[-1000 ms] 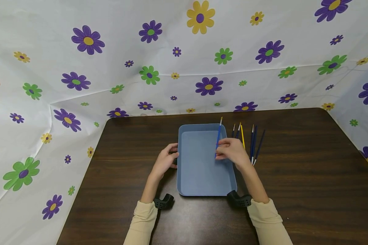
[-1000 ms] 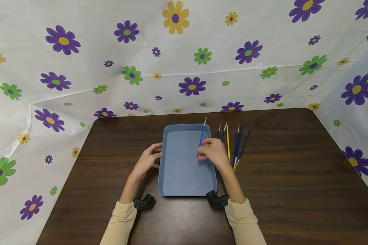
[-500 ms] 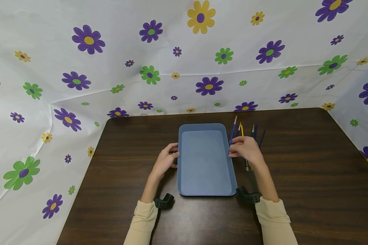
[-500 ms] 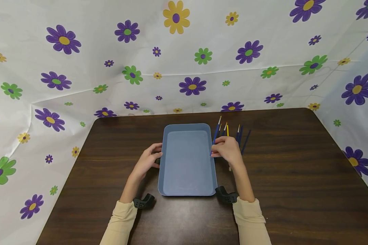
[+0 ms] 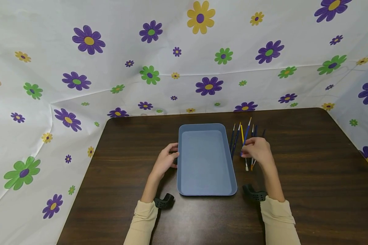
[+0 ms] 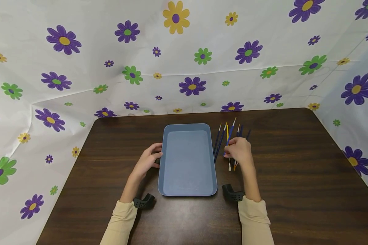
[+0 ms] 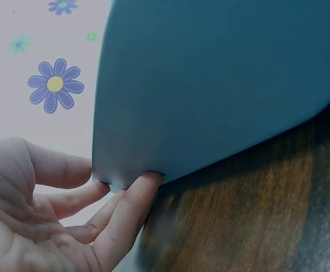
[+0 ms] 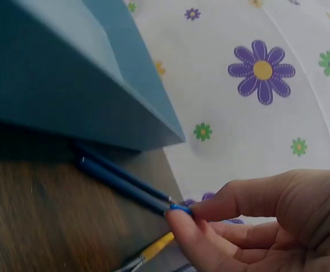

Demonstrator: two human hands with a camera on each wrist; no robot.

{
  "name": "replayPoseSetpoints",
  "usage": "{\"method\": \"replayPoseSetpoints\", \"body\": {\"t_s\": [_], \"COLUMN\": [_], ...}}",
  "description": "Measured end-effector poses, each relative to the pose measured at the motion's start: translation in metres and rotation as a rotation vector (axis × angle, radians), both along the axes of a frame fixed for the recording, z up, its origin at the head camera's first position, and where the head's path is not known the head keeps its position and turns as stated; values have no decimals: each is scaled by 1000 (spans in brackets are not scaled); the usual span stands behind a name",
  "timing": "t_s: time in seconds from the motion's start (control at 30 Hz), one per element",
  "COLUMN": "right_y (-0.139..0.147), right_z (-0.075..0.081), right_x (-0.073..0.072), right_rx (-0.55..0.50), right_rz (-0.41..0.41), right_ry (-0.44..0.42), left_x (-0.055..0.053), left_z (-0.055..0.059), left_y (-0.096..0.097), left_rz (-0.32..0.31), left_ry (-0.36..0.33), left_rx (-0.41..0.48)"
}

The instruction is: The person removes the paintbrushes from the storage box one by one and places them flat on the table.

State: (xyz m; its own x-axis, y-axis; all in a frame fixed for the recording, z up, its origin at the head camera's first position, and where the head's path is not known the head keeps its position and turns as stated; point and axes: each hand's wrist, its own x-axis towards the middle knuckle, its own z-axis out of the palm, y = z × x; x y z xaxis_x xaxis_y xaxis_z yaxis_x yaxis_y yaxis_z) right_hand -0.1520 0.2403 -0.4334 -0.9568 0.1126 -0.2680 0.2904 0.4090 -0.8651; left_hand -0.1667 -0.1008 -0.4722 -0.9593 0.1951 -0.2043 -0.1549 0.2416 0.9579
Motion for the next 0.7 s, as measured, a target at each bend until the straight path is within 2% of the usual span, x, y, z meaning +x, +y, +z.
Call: {"method": "replayPoseSetpoints", "body": {"t_s": [0.2, 0.7], "right_y": [7, 13], "right_z": [-3, -5], "right_x": [-1, -1], "right_rx": [73, 158], "right_rz": [-6, 22], "right_ry": [-46, -95], "left_x": [-2, -1], "left_z": [-3, -1], "left_y": [-1, -1], "left_rz": [-1, -8], "left_ry": [-6, -4], "left_rx": [5, 6]}}
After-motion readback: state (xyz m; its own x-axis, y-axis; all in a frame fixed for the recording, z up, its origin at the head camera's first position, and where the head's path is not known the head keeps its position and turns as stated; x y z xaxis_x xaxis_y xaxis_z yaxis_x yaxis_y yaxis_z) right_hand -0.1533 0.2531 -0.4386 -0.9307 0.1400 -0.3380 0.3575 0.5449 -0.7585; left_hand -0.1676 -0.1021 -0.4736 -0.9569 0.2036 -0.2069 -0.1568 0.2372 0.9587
